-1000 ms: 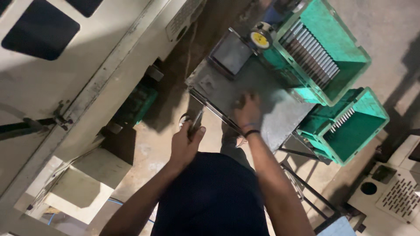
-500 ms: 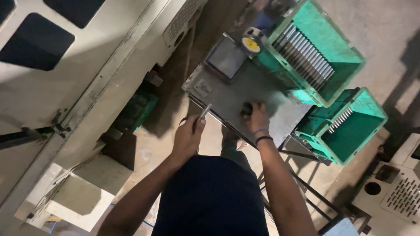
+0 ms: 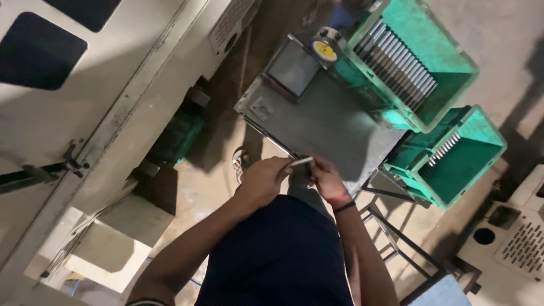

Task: The person picks up metal rods from a green crate, places them on a metal tray, and then opens a machine door to place the rods inside. The person handles the rods one at a time and arranges them in the crate and tray.

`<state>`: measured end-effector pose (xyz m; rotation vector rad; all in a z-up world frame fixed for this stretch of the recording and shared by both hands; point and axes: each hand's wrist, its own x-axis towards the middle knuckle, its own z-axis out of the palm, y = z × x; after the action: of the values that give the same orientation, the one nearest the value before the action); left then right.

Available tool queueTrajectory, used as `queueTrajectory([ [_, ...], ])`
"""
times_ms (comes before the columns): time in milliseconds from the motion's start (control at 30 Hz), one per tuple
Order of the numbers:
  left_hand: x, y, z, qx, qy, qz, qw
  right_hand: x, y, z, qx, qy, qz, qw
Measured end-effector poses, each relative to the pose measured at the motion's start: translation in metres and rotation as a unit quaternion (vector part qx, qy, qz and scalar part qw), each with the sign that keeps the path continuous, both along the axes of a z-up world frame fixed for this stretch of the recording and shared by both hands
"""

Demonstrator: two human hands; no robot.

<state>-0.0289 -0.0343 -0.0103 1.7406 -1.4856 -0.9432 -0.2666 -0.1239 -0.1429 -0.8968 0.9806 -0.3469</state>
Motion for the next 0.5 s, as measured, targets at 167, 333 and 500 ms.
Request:
queueTrajectory([
  [167, -0.001, -0.009, 0.001, -0.026, -0.067, -0.096, 0.993, 0.013, 0.007, 0.035, -0.027, 0.004, 0.029, 0.999],
  [333, -0.007, -0.007, 0.002, 0.061, -0.018, -0.087, 0.994, 0.018, 0.009, 0.036, 0.023, -0.093, -0.017, 0.995],
  [500, -0.007, -0.008, -0.006, 0.089, 0.010, -0.106, 0.990, 0.009, 0.015, 0.035, -0.021, -0.046, 0.009, 0.999],
])
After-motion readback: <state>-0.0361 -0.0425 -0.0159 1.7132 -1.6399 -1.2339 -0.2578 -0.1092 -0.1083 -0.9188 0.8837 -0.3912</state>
